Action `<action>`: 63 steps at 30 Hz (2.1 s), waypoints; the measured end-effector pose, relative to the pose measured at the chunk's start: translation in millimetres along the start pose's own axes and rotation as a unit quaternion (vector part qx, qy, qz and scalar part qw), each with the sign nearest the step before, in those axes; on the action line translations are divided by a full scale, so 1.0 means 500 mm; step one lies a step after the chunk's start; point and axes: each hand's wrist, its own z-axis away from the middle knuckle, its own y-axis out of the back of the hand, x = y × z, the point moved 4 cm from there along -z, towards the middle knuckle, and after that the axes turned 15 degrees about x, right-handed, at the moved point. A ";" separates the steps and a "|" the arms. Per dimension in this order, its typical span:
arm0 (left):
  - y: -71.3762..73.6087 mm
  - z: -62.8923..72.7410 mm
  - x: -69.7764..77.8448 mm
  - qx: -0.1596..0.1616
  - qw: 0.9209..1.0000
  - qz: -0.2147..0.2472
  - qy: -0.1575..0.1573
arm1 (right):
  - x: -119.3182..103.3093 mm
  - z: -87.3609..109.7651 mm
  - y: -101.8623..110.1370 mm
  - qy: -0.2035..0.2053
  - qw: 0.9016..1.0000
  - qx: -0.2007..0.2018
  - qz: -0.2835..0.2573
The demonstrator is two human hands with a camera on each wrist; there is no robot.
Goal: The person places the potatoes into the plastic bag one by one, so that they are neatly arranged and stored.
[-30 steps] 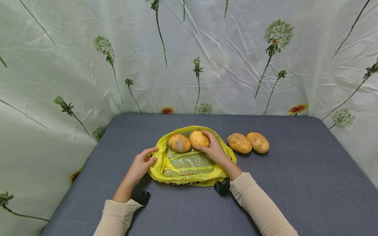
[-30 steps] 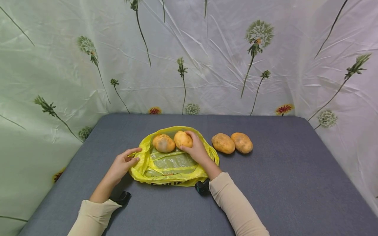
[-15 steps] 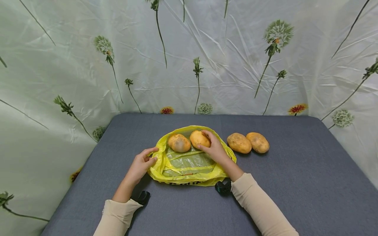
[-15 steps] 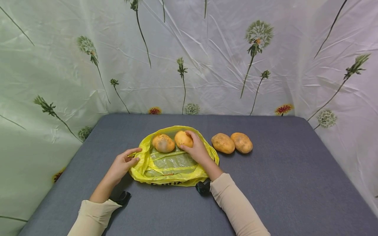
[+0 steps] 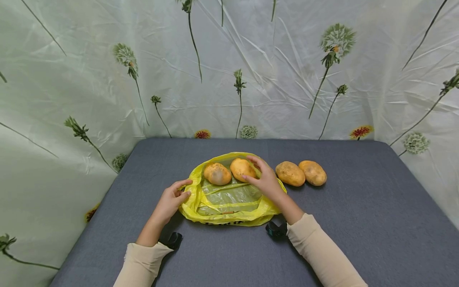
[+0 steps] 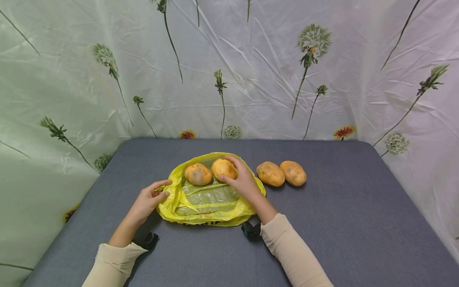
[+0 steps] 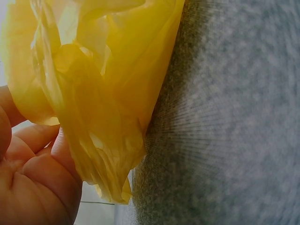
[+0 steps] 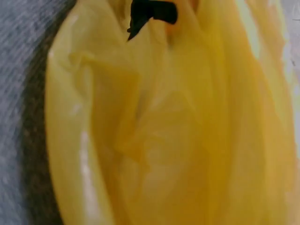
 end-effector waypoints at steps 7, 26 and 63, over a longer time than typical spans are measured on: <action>0.000 0.000 -0.001 -0.003 1.000 -0.002 0.007 | -0.015 0.004 0.023 0.048 0.998 0.027 0.006; -0.001 -0.001 -0.001 -0.002 1.000 -0.003 0.003 | -0.045 0.028 0.124 0.106 0.987 0.118 0.036; 0.000 0.000 -0.003 0.002 1.000 -0.010 0.010 | 0.118 0.077 0.300 0.024 0.967 0.235 0.095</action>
